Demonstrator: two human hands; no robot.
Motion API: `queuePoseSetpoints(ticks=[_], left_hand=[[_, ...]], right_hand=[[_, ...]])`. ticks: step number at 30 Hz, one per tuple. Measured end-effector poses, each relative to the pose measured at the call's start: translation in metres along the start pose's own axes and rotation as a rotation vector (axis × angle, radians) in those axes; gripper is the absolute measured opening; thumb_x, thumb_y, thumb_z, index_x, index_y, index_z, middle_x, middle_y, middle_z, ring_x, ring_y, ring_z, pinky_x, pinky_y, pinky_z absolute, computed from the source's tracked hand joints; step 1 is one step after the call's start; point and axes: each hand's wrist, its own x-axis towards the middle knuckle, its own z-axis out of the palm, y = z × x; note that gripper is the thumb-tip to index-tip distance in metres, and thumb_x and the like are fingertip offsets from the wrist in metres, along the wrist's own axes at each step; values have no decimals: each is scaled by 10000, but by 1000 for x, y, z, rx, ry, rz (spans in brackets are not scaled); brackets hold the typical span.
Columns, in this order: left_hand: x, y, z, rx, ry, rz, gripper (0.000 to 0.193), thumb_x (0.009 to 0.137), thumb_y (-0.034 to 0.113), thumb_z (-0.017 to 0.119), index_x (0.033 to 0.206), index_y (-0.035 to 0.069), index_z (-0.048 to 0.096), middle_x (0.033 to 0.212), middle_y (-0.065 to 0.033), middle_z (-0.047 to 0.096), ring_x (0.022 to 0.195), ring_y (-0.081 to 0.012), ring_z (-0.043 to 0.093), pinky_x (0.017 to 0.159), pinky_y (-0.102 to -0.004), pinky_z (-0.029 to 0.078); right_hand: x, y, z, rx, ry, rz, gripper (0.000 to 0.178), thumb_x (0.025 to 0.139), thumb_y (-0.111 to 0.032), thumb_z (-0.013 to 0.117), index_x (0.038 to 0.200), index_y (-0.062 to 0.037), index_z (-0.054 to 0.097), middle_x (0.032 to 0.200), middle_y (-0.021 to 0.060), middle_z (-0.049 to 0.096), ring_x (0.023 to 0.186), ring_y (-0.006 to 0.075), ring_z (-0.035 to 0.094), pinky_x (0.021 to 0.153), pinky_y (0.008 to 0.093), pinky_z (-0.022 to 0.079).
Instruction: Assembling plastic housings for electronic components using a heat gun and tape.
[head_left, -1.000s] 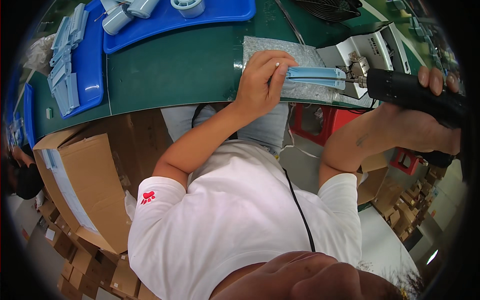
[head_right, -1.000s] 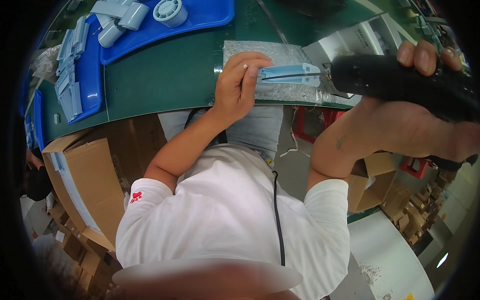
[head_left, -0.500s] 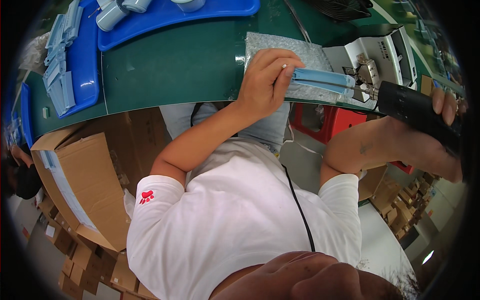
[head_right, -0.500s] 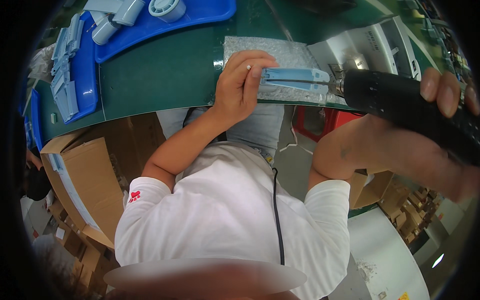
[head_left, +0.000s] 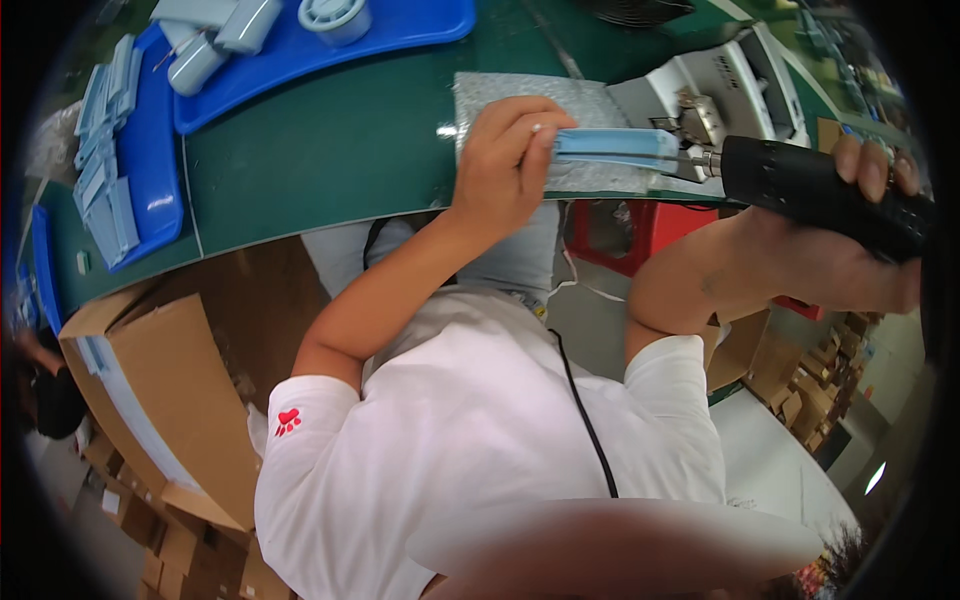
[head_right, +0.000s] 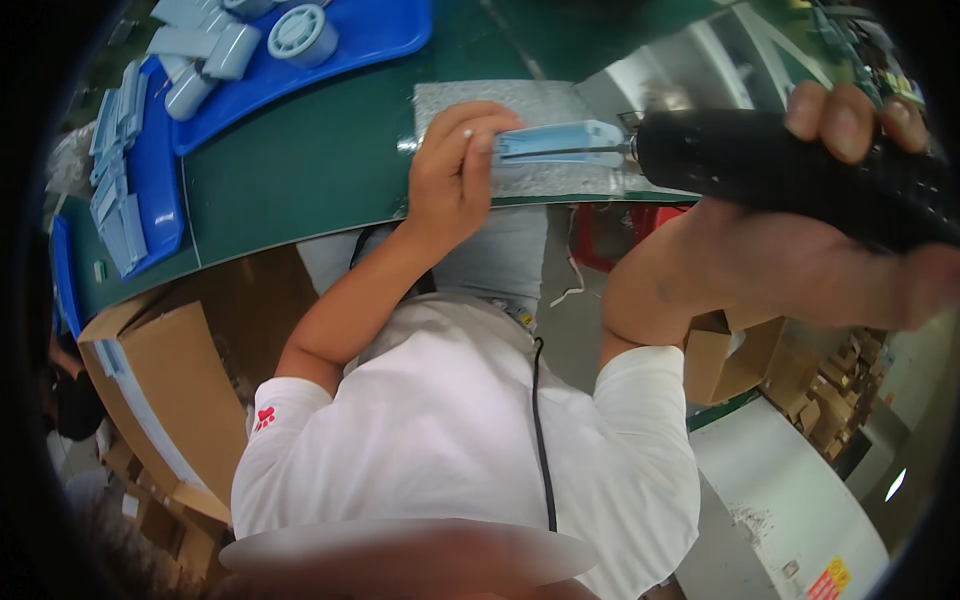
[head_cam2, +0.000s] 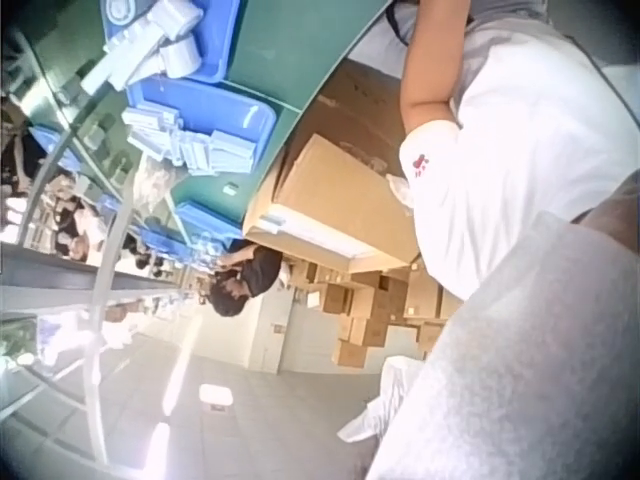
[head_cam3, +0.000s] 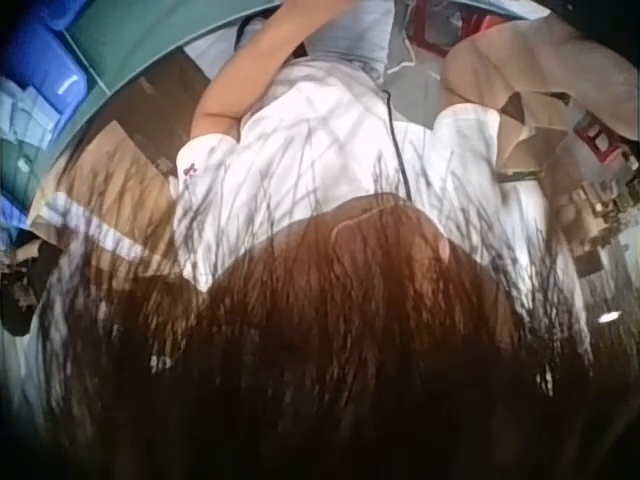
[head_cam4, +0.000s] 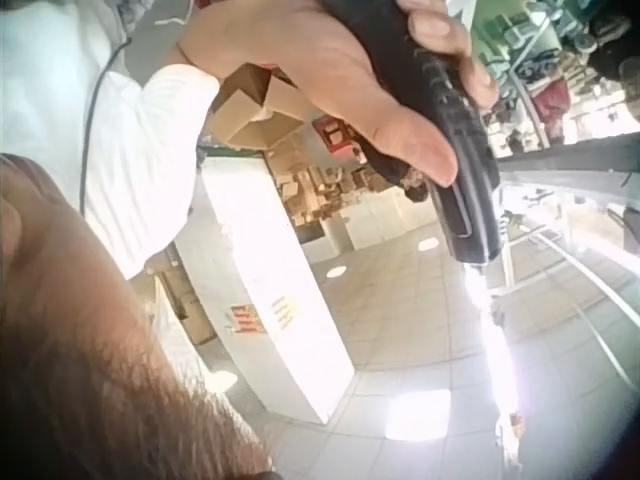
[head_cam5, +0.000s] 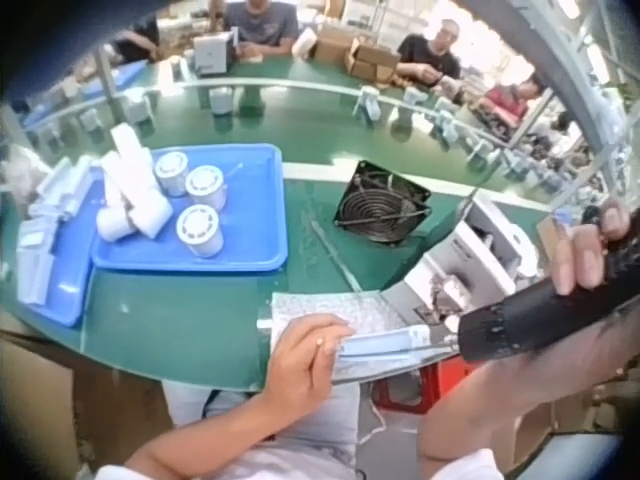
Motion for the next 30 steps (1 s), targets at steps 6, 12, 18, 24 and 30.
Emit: queuePoseSetpoints(ticks=[6,12,18,24,30], left_hand=[[2,4,-5,8,-18,-62,192,995,63,526,995,24,713,1026,-122,691,959,-302,627,838,-377,495],[3,2,-3,12,-46,-41,191,992,61,528,1001,17,714,1030,-120,693,947,-284,638,834,-360,498],[3,5,-3,24,-51,-39,181,984,49,535,995,12,712,1035,-122,689,940,-271,640,823,-346,500],[2,5,-3,56,-61,-17,171,978,42,541,996,10,708,1035,-120,687,937,-270,639,810,-345,505],[1,6,-4,30,-57,-29,173,977,29,537,1001,7,706,1039,-123,685,933,-269,647,808,-339,511]], right_hand=[[21,-2,7,-1037,461,-408,535,1023,-546,489,1154,-27,466,987,146,604,604,183,608,421,264,471],[31,4,-23,-688,-56,-226,404,1034,-406,543,1212,-59,436,903,87,602,623,143,585,481,273,490],[36,21,-34,-878,-137,-407,233,1033,-247,585,1132,-48,517,876,61,608,650,121,585,549,258,491],[45,11,-54,-808,-17,-263,468,899,-430,523,988,24,593,910,207,603,682,274,578,622,405,498],[59,-1,-81,-743,1,-229,488,916,-444,505,1003,29,583,909,206,600,693,267,579,631,397,498]])
